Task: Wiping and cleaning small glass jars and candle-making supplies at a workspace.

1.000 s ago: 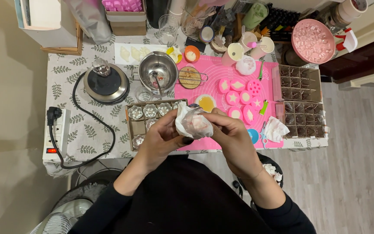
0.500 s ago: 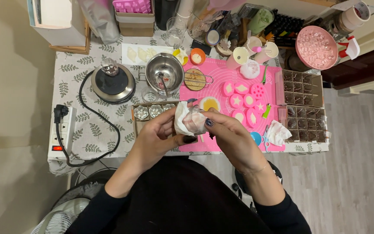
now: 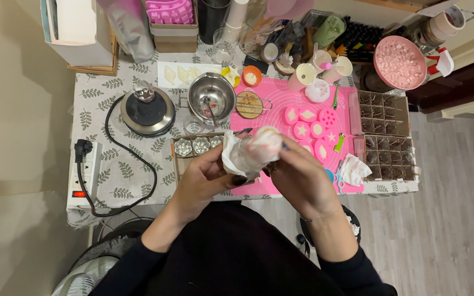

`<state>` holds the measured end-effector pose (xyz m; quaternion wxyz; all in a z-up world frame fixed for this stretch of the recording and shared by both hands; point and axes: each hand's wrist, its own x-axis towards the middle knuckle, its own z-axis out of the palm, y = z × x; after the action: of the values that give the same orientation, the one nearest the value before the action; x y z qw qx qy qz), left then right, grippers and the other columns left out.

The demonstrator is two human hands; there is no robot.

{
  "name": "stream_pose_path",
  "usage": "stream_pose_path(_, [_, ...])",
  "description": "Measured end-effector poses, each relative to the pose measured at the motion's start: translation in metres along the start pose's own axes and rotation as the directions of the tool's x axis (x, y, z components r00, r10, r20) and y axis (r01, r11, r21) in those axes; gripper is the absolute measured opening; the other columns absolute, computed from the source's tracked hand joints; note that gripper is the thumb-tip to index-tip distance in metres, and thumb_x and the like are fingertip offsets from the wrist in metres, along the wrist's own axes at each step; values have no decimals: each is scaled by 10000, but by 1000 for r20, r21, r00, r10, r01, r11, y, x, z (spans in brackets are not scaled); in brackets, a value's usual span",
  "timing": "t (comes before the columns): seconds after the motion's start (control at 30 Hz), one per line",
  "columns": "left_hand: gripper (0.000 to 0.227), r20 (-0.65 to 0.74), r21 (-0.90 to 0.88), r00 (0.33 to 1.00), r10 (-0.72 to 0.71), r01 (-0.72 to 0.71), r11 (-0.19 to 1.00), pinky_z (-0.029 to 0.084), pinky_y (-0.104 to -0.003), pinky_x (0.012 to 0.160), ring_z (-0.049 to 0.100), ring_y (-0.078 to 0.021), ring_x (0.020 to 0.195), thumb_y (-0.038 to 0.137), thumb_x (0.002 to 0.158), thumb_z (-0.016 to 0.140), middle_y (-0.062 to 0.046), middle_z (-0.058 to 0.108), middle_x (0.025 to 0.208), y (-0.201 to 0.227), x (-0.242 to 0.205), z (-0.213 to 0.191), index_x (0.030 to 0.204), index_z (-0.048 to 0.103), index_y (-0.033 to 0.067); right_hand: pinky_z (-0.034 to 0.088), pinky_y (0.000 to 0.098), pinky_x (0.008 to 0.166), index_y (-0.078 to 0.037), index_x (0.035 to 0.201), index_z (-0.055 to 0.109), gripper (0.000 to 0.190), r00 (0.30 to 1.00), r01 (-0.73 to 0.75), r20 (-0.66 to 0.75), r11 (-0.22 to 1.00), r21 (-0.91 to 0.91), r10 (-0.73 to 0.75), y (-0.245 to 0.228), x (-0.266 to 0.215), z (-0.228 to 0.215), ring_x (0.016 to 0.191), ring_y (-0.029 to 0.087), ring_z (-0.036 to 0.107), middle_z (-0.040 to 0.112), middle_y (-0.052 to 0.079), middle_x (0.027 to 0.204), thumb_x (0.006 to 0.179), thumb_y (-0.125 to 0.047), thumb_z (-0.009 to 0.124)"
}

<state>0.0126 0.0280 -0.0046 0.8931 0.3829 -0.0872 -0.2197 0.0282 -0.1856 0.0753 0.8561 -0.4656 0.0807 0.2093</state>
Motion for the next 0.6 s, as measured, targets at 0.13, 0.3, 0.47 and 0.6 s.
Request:
stream_pose_path(0.13, [851,28,-53,1000,12,-11,999,496,-305,1062,619,-130,1229,171,883,822,-62,618,1404,8,4,2,1589,382,-9,385,419,1154,2,1412,502,451,993,120,-9,972,204,-120,4,4,-10,1296,272,556,599,146,1384,1017,-215,516])
stream_pose_path(0.3, [893,81,-182,997,-4,18,983,512,-305,1047,628,-144,1236,239,817,886,-54,614,1371,11,3,-10,1521,377,32,428,426,1041,2,1419,519,370,956,290,-23,937,193,-291,3,-2,-17,1159,241,562,599,147,1408,1113,-204,492])
stream_pose_path(0.47, [745,128,-211,981,-145,170,963,414,-239,624,535,-128,830,222,949,825,-172,635,1287,-57,-20,-96,1519,440,-66,475,374,980,-17,1427,522,366,932,342,-103,938,-54,-346,-4,-16,3,1125,197,587,621,125,1343,1089,-150,485])
stream_pose_path(0.6, [677,48,-495,974,-221,216,842,593,-467,944,672,-289,1174,389,926,671,-146,623,1344,-31,-19,-73,1453,440,33,480,356,951,-10,1422,525,353,928,351,-100,931,-95,-360,-7,-13,17,1121,183,599,639,108,1306,1094,-138,497])
